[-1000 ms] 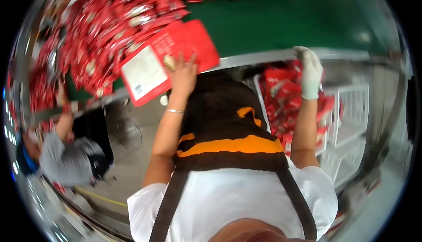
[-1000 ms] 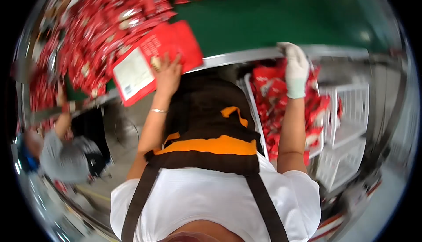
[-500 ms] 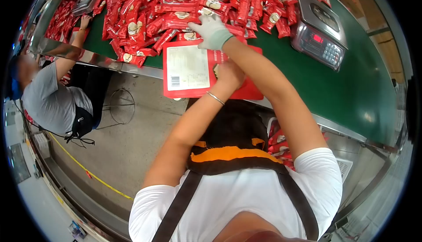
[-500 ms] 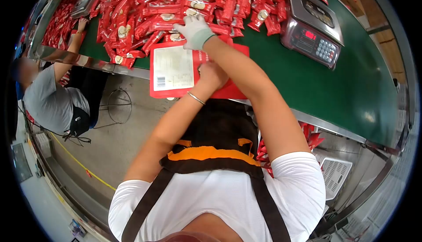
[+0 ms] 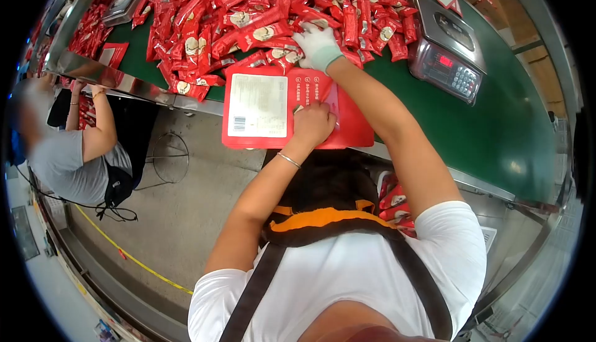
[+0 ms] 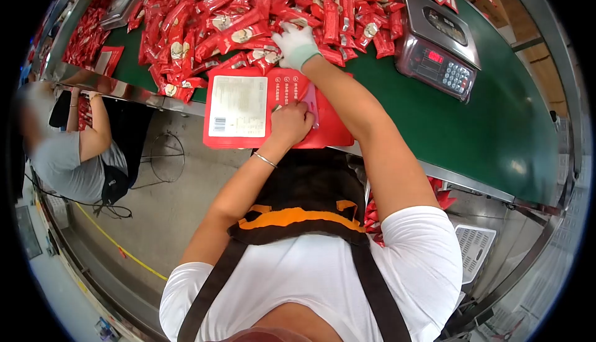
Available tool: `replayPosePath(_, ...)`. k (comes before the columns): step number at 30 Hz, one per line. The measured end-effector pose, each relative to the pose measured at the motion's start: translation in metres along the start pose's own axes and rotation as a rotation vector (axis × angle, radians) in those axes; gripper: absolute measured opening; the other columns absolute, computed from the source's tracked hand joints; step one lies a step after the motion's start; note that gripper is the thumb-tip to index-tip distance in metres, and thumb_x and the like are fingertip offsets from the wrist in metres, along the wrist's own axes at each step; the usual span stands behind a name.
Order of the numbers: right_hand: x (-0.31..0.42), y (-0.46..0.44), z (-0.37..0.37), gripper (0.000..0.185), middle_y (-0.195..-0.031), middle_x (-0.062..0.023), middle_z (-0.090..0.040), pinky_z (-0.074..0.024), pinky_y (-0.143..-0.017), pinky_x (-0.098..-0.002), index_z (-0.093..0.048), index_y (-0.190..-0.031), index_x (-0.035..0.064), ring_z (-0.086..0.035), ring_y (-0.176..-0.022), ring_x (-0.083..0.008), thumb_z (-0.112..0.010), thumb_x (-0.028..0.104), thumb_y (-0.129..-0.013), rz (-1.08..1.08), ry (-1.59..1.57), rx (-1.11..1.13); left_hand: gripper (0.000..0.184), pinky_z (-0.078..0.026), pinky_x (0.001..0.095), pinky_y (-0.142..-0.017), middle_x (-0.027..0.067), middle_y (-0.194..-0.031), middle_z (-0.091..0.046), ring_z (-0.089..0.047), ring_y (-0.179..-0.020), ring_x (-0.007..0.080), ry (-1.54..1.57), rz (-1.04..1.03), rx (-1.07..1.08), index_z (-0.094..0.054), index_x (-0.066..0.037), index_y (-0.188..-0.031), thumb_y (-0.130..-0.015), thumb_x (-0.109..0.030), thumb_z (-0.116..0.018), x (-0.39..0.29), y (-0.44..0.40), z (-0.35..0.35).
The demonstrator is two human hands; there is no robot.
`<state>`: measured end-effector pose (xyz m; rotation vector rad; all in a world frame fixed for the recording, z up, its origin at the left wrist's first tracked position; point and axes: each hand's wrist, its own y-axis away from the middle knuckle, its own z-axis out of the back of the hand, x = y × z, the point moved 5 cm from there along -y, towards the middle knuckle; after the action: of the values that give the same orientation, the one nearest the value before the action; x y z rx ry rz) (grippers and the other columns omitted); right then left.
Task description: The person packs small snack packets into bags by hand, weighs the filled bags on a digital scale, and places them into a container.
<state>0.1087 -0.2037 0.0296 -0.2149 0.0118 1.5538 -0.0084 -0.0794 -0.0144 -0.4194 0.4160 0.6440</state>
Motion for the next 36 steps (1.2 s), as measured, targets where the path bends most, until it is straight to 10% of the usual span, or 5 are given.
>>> replayPosePath(5, 0.040, -0.003, 0.032, 0.061, -0.128, -0.0091, -0.053, -0.0350, -0.098, -0.0604, -0.052, -0.126, 0.0156, -0.045, -0.126, -0.0257, -0.073, 0.030, -0.070, 0.028, 0.047, -0.096, 0.022, -0.049, 0.0481, -0.061, 0.0153, -0.082, -0.066, -0.066, -0.066, 0.0314, -0.018, -0.044, 0.006, -0.066, -0.005, -0.079, -0.081, -0.025, -0.058, 0.002, 0.003, -0.006)
replayPosePath(12, 0.127, -0.061, -0.002, 0.046, -0.153, 0.0004, -0.035, -0.0274, -0.111, -0.0632, -0.049, -0.134, 0.0339, -0.046, -0.129, -0.0261, -0.052, 0.022, -0.090, 0.667, 0.076, -0.120, 0.018, -0.051, 0.0431, -0.056, 0.0135, -0.074, -0.065, -0.064, -0.060, 0.0311, 0.015, -0.070, -0.082, -0.066, -0.005, -0.080, -0.081, -0.023, -0.064, -0.005, 0.003, 0.003)
replayPosePath(18, 0.081, -0.069, -0.021, 0.017, -0.122, 0.0003, -0.057, -0.0461, -0.081, -0.0389, -0.070, -0.096, 0.0181, -0.065, -0.085, -0.0215, -0.056, 0.018, -0.085, 0.379, -0.030, -0.157, 0.018, -0.052, 0.0430, -0.056, 0.0129, -0.077, -0.064, -0.064, -0.063, 0.0306, 0.029, -0.027, -0.052, -0.066, -0.006, -0.081, -0.080, -0.022, -0.059, -0.001, 0.004, -0.001)
replayPosePath(32, -0.001, -0.036, -0.006, 0.051, -0.151, -0.0008, -0.038, -0.0367, -0.104, -0.0473, -0.062, -0.124, 0.0236, -0.052, -0.121, -0.0263, -0.069, 0.030, -0.074, 0.306, -0.066, 0.089, 0.018, -0.052, 0.0456, -0.061, 0.0132, -0.074, -0.064, -0.064, -0.068, 0.0325, 0.077, -0.141, -0.025, -0.064, -0.006, -0.073, -0.074, -0.024, -0.060, -0.001, 0.013, 0.008)
replayPosePath(36, -0.006, -0.002, 0.037, 0.053, -0.133, -0.0120, -0.059, -0.0439, -0.101, -0.0438, -0.061, -0.129, 0.0181, -0.060, -0.115, -0.0319, -0.064, 0.032, -0.077, 0.184, -0.501, 0.257, 0.024, -0.053, 0.0481, -0.063, 0.0187, -0.079, -0.063, -0.064, -0.072, 0.0364, 0.084, -0.068, -0.017, -0.065, -0.006, -0.090, -0.072, -0.020, -0.060, -0.010, 0.016, 0.024)
